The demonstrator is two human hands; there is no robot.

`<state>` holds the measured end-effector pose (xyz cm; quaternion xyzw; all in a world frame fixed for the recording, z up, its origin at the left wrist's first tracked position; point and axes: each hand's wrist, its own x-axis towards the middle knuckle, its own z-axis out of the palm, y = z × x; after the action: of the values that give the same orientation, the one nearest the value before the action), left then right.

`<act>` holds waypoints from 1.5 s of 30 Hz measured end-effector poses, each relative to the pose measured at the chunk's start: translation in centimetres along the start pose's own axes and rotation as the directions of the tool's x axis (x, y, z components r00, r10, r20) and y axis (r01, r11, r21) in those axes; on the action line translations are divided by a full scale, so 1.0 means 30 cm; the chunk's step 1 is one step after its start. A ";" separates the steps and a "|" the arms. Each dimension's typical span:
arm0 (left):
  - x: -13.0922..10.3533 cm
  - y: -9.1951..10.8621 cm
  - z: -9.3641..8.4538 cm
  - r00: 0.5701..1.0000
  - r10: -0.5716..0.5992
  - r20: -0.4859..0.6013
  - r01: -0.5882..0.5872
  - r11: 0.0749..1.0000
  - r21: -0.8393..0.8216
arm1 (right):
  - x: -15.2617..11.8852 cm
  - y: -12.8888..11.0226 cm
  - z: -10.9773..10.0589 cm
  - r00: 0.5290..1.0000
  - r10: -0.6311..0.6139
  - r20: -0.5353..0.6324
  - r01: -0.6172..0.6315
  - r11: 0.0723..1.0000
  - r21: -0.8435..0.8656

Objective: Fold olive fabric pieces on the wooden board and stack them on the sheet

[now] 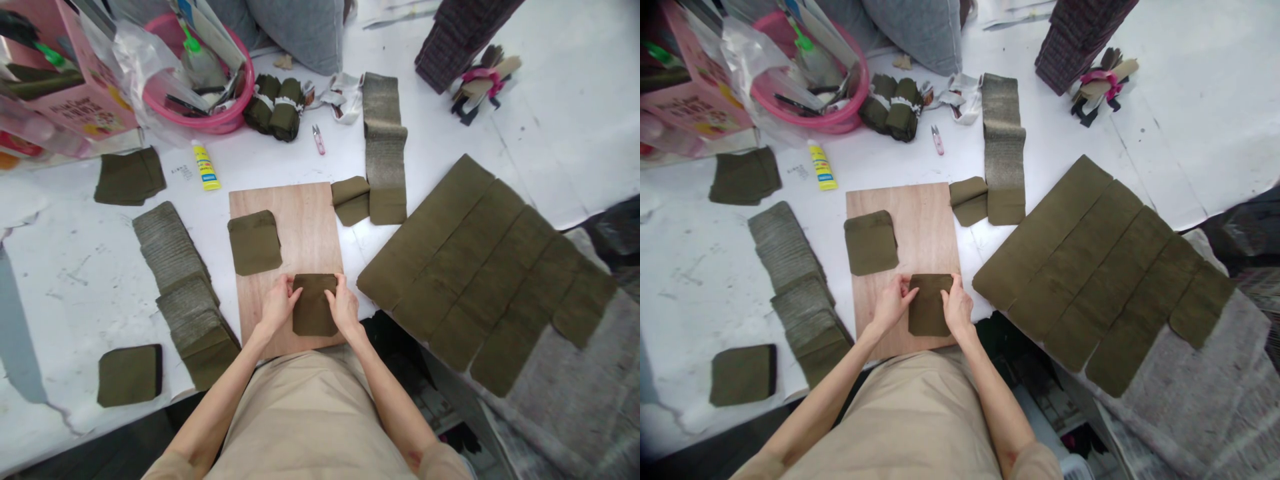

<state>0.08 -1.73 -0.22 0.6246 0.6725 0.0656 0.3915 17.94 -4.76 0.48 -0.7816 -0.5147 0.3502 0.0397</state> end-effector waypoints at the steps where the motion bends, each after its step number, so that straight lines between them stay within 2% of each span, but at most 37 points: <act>1: 0.000 0.000 0.002 1.000 -0.001 -0.009 0.001 1.000 0.003 | 0.000 0.000 0.001 1.000 -0.006 -0.007 0.006 1.000 -0.011; 6: -0.006 0.001 0.006 0.999 0.015 -0.034 -0.015 1.000 -0.021 | -0.003 -0.006 -0.004 0.999 -0.039 -0.026 0.036 0.995 -0.089; 15: -0.009 -0.008 0.000 0.990 0.134 -0.046 -0.137 0.989 -0.060 | -0.059 -0.010 -0.078 0.997 -0.076 -0.017 0.073 0.985 -0.157; 26: -0.021 -0.036 -0.005 0.992 0.127 0.005 -0.125 0.984 -0.129 | -0.017 0.030 -0.015 0.991 -0.131 -0.038 0.128 0.988 -0.083; 31: -0.027 -0.030 -0.013 0.994 0.107 0.029 -0.103 0.989 -0.104 | -0.002 0.029 -0.028 0.990 -0.140 0.002 0.140 0.986 -0.094; 38: -0.023 -0.034 -0.011 0.993 0.113 0.026 -0.109 0.988 -0.113 | -0.002 0.028 -0.041 0.971 -0.239 0.014 0.239 0.964 -0.113; 45: -0.016 -0.038 -0.011 0.991 0.127 0.042 -0.123 0.988 -0.089 | -0.001 0.020 -0.038 0.975 -0.222 -0.004 0.221 0.971 -0.089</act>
<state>-1.07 -2.26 -0.45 0.6496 0.6191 0.1041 0.4289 19.08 -4.73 1.10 -0.7226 -0.6135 0.3151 0.0473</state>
